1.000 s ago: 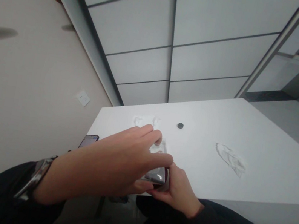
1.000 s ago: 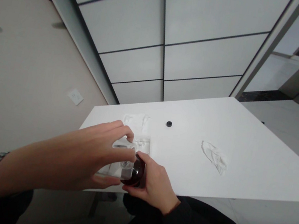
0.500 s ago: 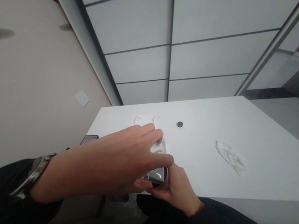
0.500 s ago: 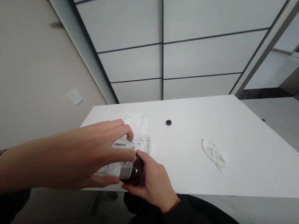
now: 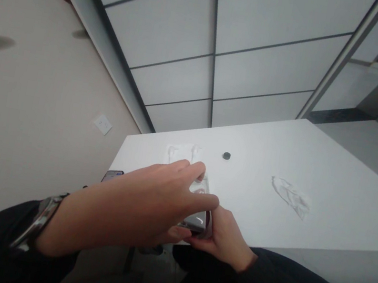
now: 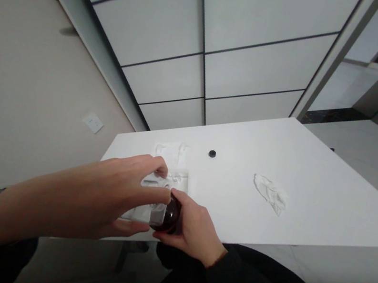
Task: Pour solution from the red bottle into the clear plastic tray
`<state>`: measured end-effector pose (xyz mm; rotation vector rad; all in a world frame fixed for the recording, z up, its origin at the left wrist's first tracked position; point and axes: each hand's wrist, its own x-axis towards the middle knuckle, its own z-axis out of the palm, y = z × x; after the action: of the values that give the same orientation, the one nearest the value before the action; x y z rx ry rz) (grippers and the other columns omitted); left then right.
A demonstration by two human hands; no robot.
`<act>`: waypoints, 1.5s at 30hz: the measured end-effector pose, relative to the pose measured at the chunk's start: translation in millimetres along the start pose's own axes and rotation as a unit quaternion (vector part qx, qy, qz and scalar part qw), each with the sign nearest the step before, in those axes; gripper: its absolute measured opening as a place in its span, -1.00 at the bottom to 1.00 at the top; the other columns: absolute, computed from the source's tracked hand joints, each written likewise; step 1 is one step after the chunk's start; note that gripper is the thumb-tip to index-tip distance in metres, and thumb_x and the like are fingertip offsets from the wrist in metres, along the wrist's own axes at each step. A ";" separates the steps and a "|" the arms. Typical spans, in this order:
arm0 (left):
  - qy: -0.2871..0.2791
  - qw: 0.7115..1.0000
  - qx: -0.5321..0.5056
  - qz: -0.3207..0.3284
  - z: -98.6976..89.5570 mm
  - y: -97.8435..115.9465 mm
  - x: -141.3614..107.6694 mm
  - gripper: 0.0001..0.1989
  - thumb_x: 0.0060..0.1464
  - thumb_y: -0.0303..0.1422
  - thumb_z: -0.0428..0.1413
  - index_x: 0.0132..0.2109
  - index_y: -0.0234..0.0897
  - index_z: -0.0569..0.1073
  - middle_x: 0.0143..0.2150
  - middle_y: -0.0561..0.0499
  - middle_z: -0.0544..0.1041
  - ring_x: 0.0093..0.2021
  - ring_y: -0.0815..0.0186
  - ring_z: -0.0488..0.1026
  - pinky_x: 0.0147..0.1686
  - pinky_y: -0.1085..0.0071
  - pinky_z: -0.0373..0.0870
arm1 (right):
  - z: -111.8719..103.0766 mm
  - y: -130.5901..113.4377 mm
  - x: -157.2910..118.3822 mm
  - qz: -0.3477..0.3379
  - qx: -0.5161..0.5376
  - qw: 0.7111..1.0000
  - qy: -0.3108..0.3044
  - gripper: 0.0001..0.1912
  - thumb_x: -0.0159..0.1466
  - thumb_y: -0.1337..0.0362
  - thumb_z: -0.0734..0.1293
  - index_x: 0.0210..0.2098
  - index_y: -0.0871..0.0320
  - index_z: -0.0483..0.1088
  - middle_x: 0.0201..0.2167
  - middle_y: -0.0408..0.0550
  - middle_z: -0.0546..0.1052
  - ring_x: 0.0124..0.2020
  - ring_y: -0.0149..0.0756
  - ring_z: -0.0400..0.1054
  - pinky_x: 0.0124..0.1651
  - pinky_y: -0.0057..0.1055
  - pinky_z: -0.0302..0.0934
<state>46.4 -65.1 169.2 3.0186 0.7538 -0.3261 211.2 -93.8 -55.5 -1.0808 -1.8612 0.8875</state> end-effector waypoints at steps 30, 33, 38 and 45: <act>-0.035 0.998 0.052 0.008 -5.3 4.9 12.1 -0.56 0.09 -0.27 0.45 0.05 -0.25 0.52 -0.02 -0.15 0.53 -0.11 0.06 0.52 -0.26 0.27 0.44 | -1.8 -5.1 2.3 0.000 0.023 1.000 0.004 -0.29 0.10 0.15 0.57 0.21 0.07 0.37 -0.07 -0.01 0.65 -0.17 -0.03 0.58 -0.11 -0.18 0.46; -0.037 0.998 0.056 0.009 -4.9 5.2 12.4 -0.57 0.09 -0.27 0.44 0.05 -0.24 0.52 -0.02 -0.15 0.53 -0.09 0.03 0.52 -0.22 0.24 0.46 | -2.0 -4.8 2.6 -0.001 0.019 1.000 -0.004 -0.29 0.10 0.15 0.58 0.21 0.05 0.38 -0.08 -0.02 0.65 -0.18 -0.03 0.57 -0.13 -0.19 0.45; -0.024 0.998 0.057 0.017 -4.4 5.3 13.3 -0.55 0.07 -0.28 0.46 0.05 -0.25 0.51 -0.02 -0.15 0.53 -0.08 0.03 0.52 -0.24 0.26 0.44 | -1.5 -4.2 1.8 0.008 0.021 1.000 -0.004 -0.30 0.10 0.13 0.58 0.20 0.05 0.37 -0.09 -0.01 0.65 -0.19 -0.02 0.56 -0.12 -0.18 0.43; -0.030 0.998 0.052 0.011 -5.6 6.0 15.2 -0.59 0.09 -0.30 0.44 0.03 -0.23 0.53 -0.05 -0.11 0.53 -0.12 0.07 0.52 -0.26 0.26 0.41 | -0.9 -4.0 0.5 0.015 0.017 1.000 -0.011 -0.35 0.11 0.11 0.56 0.15 0.10 0.40 -0.14 -0.02 0.64 -0.24 -0.08 0.54 -0.17 -0.24 0.39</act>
<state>63.5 -63.0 171.3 3.0954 0.7208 -0.4693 210.4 -94.8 -51.5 -1.0851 -1.8456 0.9469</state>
